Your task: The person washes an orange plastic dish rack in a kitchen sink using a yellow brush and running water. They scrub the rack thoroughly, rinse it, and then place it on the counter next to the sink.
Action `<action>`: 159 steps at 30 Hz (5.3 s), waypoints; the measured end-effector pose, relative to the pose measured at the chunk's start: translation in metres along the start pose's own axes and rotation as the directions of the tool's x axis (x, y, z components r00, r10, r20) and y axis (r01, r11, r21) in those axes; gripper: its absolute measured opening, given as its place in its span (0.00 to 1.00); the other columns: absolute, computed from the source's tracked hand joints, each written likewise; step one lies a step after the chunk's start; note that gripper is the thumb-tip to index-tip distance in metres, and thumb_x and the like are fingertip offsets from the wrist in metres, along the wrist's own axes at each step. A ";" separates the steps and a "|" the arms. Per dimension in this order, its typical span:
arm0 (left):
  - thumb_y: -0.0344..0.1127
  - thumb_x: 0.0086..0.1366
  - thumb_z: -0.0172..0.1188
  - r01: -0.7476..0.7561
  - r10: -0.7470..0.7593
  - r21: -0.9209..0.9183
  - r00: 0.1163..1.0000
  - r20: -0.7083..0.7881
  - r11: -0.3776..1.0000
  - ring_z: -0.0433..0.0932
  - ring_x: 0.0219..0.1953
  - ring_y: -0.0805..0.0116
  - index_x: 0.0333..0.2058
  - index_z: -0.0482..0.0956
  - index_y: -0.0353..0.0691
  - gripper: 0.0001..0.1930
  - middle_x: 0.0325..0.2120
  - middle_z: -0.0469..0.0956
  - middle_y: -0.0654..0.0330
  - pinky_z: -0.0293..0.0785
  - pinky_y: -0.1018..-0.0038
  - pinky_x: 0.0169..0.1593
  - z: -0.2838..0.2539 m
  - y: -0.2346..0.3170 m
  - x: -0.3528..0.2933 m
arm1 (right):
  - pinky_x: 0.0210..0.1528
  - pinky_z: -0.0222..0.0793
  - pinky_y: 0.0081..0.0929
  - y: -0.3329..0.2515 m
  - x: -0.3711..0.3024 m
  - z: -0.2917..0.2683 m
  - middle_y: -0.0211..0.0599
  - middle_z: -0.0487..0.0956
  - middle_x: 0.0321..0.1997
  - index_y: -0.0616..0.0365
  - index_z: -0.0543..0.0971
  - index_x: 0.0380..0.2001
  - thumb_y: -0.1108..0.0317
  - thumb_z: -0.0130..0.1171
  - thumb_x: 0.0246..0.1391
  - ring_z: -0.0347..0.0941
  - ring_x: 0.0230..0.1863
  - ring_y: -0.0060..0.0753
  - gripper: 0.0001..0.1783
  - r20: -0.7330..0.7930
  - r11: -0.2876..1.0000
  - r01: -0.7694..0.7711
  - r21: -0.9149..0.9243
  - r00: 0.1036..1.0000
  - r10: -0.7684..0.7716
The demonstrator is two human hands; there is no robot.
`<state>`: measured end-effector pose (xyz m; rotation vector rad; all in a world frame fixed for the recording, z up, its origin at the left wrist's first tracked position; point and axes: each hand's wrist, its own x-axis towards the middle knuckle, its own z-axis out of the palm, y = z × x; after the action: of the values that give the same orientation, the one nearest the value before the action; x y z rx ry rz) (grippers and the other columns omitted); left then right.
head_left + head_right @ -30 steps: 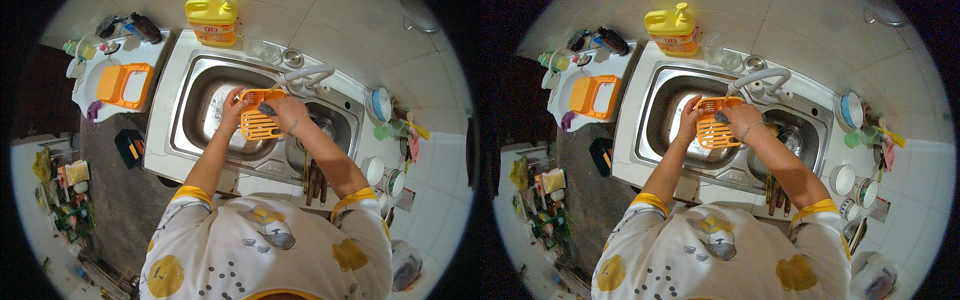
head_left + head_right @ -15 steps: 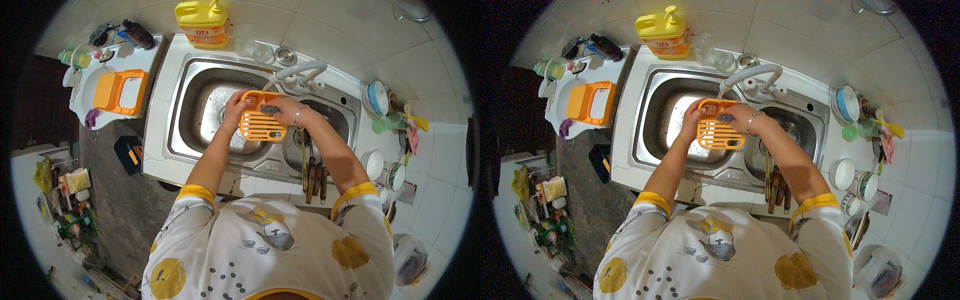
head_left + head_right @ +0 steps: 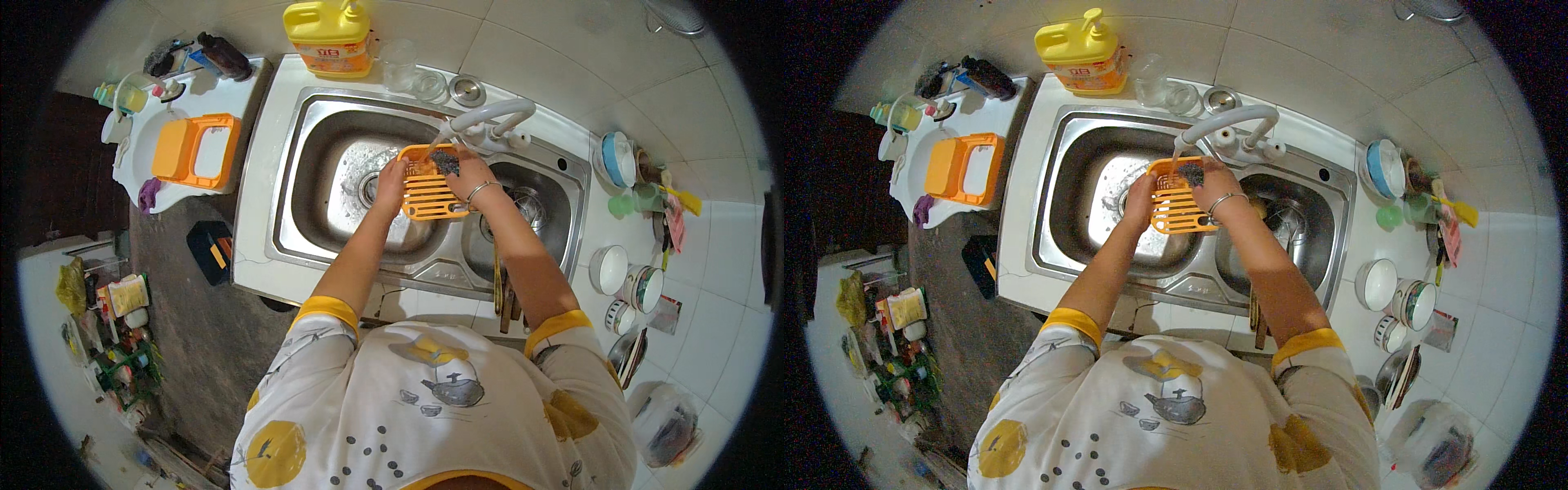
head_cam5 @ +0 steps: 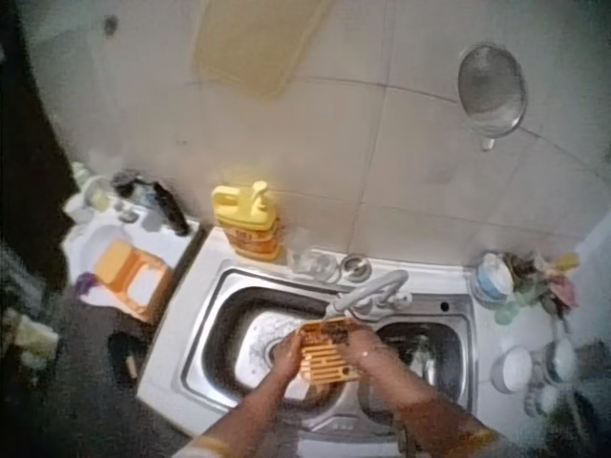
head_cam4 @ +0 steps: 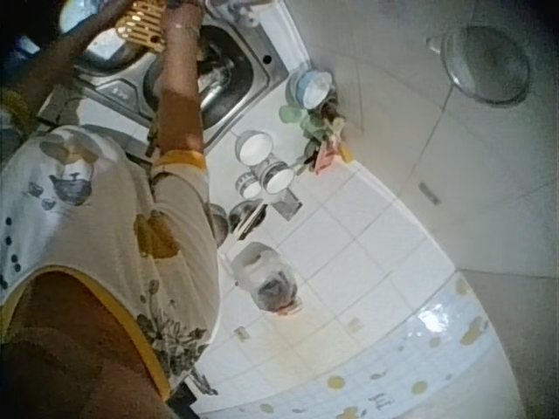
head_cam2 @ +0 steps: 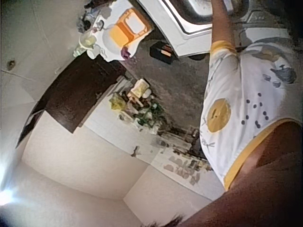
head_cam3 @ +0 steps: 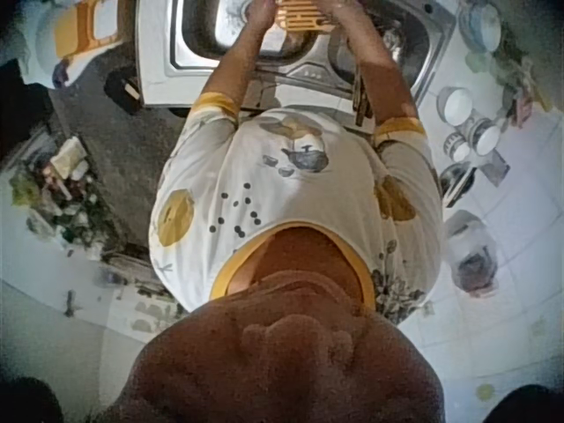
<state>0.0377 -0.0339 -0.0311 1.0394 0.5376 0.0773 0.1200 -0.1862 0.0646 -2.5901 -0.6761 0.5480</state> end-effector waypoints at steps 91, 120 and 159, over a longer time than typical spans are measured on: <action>0.16 0.51 0.54 -0.066 0.060 0.100 0.996 0.061 0.993 0.78 0.36 0.70 0.60 0.57 0.39 0.36 0.39 0.76 0.56 0.77 0.74 0.39 -0.036 0.044 -0.038 | 0.51 0.68 0.36 -0.014 -0.009 -0.029 0.47 0.77 0.45 0.51 0.75 0.47 0.73 0.55 0.44 0.72 0.48 0.47 0.23 0.242 0.986 0.155 0.056 0.956 -0.164; 0.17 0.52 0.54 -0.171 0.153 0.124 0.977 0.147 0.977 0.76 0.41 0.70 0.59 0.60 0.35 0.33 0.45 0.73 0.54 0.75 0.76 0.42 0.005 0.070 -0.058 | 0.53 0.67 0.32 -0.002 0.025 0.030 0.45 0.73 0.52 0.52 0.75 0.47 0.67 0.54 0.47 0.71 0.52 0.43 0.21 0.295 0.995 -0.081 0.060 0.954 0.060; 0.18 0.50 0.53 -0.098 0.119 -0.307 0.992 0.050 0.947 0.78 0.40 0.70 0.57 0.62 0.38 0.32 0.43 0.75 0.56 0.77 0.77 0.42 -0.045 0.075 -0.049 | 0.19 0.66 0.30 0.069 -0.020 -0.013 0.48 0.75 0.21 0.65 0.78 0.36 0.39 0.45 0.55 0.70 0.13 0.36 0.34 0.072 0.788 -0.382 0.483 0.914 0.399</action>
<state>-0.0113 0.0255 0.0327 0.7657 0.3913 0.2151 0.1351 -0.2558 0.0484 -2.2358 0.0391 0.6938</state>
